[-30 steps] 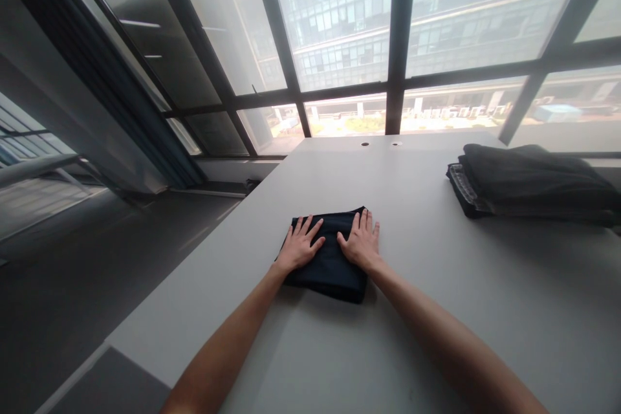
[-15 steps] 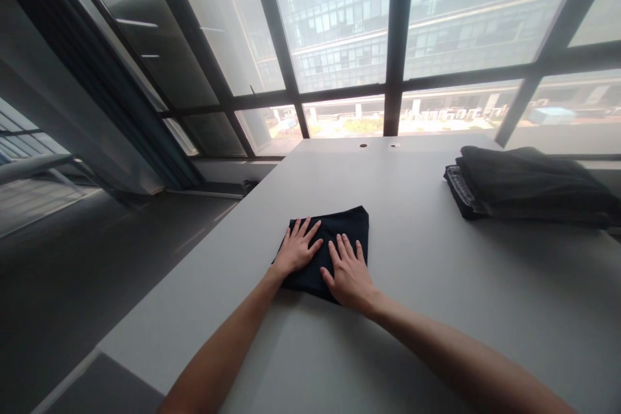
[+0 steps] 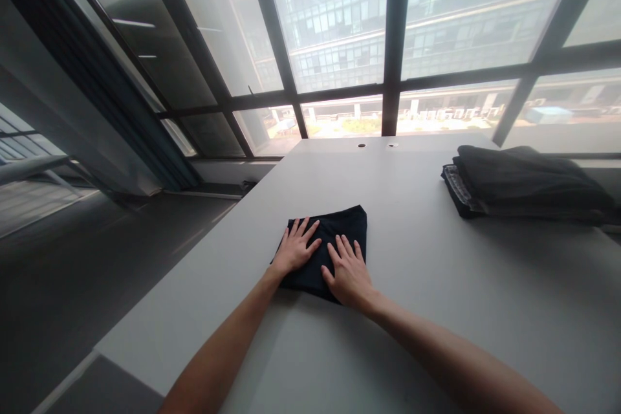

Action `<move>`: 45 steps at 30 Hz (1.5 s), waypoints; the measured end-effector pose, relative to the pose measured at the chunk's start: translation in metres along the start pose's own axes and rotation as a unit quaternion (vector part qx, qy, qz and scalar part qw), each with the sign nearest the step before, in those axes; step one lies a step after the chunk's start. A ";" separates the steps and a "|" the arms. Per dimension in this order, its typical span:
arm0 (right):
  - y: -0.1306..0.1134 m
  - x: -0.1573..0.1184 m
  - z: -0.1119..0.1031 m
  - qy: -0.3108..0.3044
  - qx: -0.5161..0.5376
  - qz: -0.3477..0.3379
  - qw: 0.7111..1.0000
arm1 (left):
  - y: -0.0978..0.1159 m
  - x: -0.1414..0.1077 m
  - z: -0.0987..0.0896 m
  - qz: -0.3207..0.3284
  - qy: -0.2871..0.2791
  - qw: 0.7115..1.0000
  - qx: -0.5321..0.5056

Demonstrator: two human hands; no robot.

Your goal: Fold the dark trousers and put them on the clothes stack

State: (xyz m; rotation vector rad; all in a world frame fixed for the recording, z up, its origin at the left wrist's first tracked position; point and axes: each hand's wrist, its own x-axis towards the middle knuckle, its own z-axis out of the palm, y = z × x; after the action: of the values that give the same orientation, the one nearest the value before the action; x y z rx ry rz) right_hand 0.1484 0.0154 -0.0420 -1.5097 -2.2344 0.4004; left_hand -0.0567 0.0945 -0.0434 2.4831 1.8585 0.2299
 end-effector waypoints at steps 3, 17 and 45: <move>0.003 0.002 0.001 0.025 0.044 0.008 0.999 | -0.001 0.000 0.000 0.000 -0.003 1.000 -0.007; 0.080 0.035 -0.080 -0.128 0.435 0.296 0.841 | -0.002 0.002 0.000 -0.003 -0.005 1.000 -0.017; 0.076 0.015 -0.066 -0.029 0.580 0.262 0.771 | 0.000 0.005 -0.012 -0.027 0.072 0.950 -0.302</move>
State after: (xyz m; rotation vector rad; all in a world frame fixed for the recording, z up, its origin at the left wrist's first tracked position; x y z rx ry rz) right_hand 0.2366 0.0580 -0.0162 -1.2670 -1.0043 1.6239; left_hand -0.0572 0.0982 -0.0314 2.0321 1.5755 0.8534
